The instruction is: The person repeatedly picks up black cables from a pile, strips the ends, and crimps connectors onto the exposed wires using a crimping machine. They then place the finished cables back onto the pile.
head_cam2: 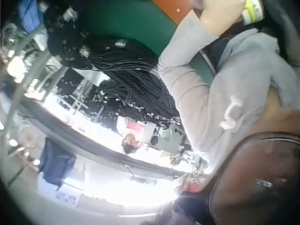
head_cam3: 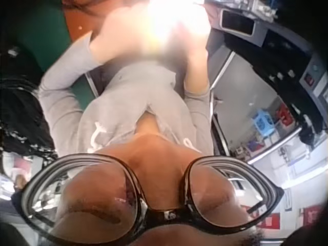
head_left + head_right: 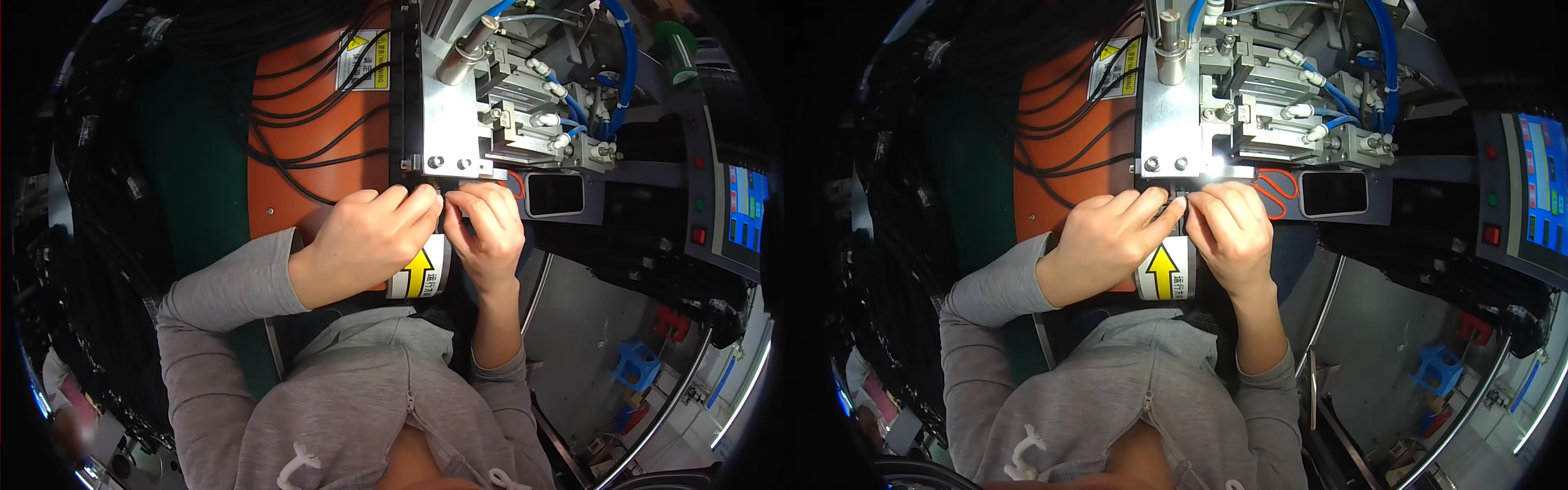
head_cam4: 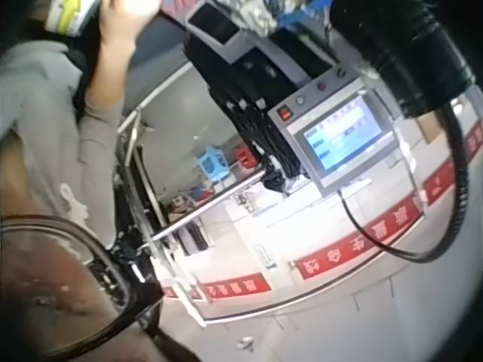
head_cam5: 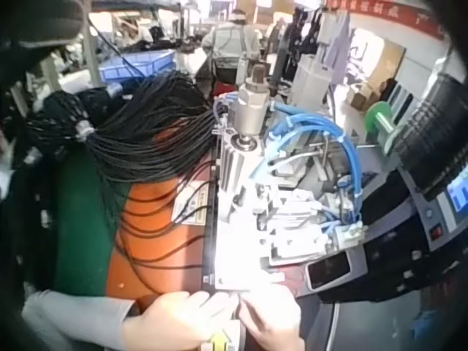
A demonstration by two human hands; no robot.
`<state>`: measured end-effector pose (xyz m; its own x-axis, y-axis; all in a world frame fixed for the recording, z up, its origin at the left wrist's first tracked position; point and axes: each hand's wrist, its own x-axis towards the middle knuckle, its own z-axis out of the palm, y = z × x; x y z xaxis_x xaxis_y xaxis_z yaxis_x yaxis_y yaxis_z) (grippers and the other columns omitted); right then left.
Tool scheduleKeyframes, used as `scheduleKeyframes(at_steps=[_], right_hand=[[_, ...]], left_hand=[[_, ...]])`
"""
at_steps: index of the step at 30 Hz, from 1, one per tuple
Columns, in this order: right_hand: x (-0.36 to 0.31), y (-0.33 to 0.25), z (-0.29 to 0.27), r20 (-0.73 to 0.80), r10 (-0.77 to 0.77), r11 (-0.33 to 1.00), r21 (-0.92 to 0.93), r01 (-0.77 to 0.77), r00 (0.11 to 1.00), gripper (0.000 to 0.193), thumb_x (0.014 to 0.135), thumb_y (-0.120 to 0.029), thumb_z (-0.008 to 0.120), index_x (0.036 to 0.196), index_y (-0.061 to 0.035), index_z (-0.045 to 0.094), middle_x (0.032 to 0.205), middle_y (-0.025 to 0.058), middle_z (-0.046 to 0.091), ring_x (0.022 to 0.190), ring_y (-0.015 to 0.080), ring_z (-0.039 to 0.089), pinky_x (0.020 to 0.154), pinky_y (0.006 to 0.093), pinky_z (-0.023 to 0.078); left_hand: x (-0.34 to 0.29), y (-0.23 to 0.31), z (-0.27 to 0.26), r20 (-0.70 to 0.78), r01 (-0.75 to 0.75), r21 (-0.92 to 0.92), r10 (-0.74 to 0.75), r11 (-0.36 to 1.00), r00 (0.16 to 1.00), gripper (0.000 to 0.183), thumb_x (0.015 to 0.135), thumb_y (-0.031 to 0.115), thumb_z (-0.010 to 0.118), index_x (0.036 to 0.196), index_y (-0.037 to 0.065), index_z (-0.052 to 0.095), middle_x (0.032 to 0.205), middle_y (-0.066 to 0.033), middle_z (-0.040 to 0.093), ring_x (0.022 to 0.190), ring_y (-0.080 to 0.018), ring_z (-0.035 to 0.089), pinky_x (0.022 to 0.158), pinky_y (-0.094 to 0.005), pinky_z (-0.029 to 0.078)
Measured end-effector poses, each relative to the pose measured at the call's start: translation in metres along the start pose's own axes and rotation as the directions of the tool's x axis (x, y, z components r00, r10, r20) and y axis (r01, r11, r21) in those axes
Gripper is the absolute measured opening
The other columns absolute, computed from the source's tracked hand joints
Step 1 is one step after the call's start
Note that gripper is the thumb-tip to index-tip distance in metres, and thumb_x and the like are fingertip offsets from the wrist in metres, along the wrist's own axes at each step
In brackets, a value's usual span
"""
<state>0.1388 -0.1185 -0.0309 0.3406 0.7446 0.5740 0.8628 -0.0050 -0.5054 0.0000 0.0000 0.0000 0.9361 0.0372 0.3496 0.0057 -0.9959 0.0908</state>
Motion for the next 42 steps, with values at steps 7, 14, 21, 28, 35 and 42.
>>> scheduleKeyframes(at_steps=[7, 14, 21, 28, 35, 42], right_hand=[[-0.009, -0.006, 0.01, 0.03, 0.443, 0.858, 0.277, -0.433, 0.896, 0.008, 0.074, 0.001, 0.065, 0.077, -0.0003, 0.058, 0.072, 0.0046, 0.059, 0.071, 0.0151, 0.056, 0.064, 0.027, 0.045], [-0.029, 0.012, 0.01, 0.292, 0.735, 0.19, 0.778, -0.599, 0.612, 0.007, 0.09, -0.007, 0.056, 0.091, -0.0001, 0.06, 0.081, 0.0038, 0.061, 0.073, 0.0087, 0.056, 0.07, 0.0221, 0.044], [-0.056, 0.04, -0.065, -0.178, 0.835, 0.426, 0.809, -0.406, 0.521, 0.008, 0.091, -0.003, 0.05, 0.089, 0.0008, 0.056, 0.08, 0.0045, 0.055, 0.074, 0.0094, 0.051, 0.068, 0.0219, 0.041], [-0.064, 0.038, -0.075, -0.287, 0.717, 0.668, 0.542, -0.509, 0.635, 0.006, 0.09, -0.002, 0.05, 0.087, 0.0011, 0.055, 0.08, 0.0056, 0.057, 0.072, 0.0101, 0.052, 0.067, 0.0228, 0.043], [-0.076, 0.023, -0.059, -0.108, 0.575, 0.771, 0.402, -0.494, 0.811, 0.002, 0.087, 0.001, 0.056, 0.087, 0.0013, 0.058, 0.08, 0.0044, 0.06, 0.072, 0.0082, 0.056, 0.067, 0.0215, 0.045], [-0.077, -0.001, -0.038, -0.159, 0.623, 0.741, 0.433, -0.513, 0.766, 0.001, 0.078, 0.001, 0.061, 0.079, 0.001, 0.061, 0.073, 0.0084, 0.061, 0.062, 0.0158, 0.058, 0.06, 0.0277, 0.046]], left_hand=[[-0.004, 0.003, -0.006, 0.015, 0.028, -0.012, -0.028, 1.0, 0.999, 0.034, 0.072, 0.01, 0.06, 0.105, 0.003, 0.065, 0.08, -0.0018, 0.048, 0.063, -0.0099, 0.05, 0.052, -0.0222, 0.041], [-0.011, 0.011, -0.017, 0.134, 0.104, 0.069, -0.113, 0.992, 0.985, 0.021, 0.076, 0.014, 0.063, 0.092, 0.0, 0.064, 0.072, -0.0043, 0.047, 0.061, -0.0128, 0.055, 0.052, -0.0235, 0.046], [0.016, -0.038, -0.049, 0.034, 0.412, 0.148, -0.421, 0.899, 0.907, 0.025, 0.088, 0.03, 0.06, 0.074, 0.01, 0.06, 0.064, -0.0053, 0.054, 0.055, -0.0214, 0.059, 0.048, -0.0323, 0.045], [0.109, -0.201, -0.014, -0.176, 0.622, 0.269, -0.597, 0.736, 0.783, 0.031, 0.084, 0.035, 0.062, 0.084, 0.005, 0.068, 0.089, -0.0118, 0.06, 0.091, -0.0273, 0.061, 0.072, -0.0385, 0.052], [0.186, -0.286, 0.015, 0.151, 0.791, 0.265, -0.834, 0.552, 0.531, 0.075, 0.084, 0.069, 0.042, 0.109, 0.002, 0.067, 0.118, -0.021, 0.058, 0.107, -0.0382, 0.057, 0.088, -0.0437, 0.046], [0.227, -0.377, 0.083, 0.389, 0.927, 0.245, -0.904, 0.285, 0.175, 0.124, 0.049, 0.082, 0.066, 0.143, 0.01, 0.033, 0.148, -0.0157, 0.024, 0.138, -0.0368, 0.022, 0.11, -0.0453, 0.027]])
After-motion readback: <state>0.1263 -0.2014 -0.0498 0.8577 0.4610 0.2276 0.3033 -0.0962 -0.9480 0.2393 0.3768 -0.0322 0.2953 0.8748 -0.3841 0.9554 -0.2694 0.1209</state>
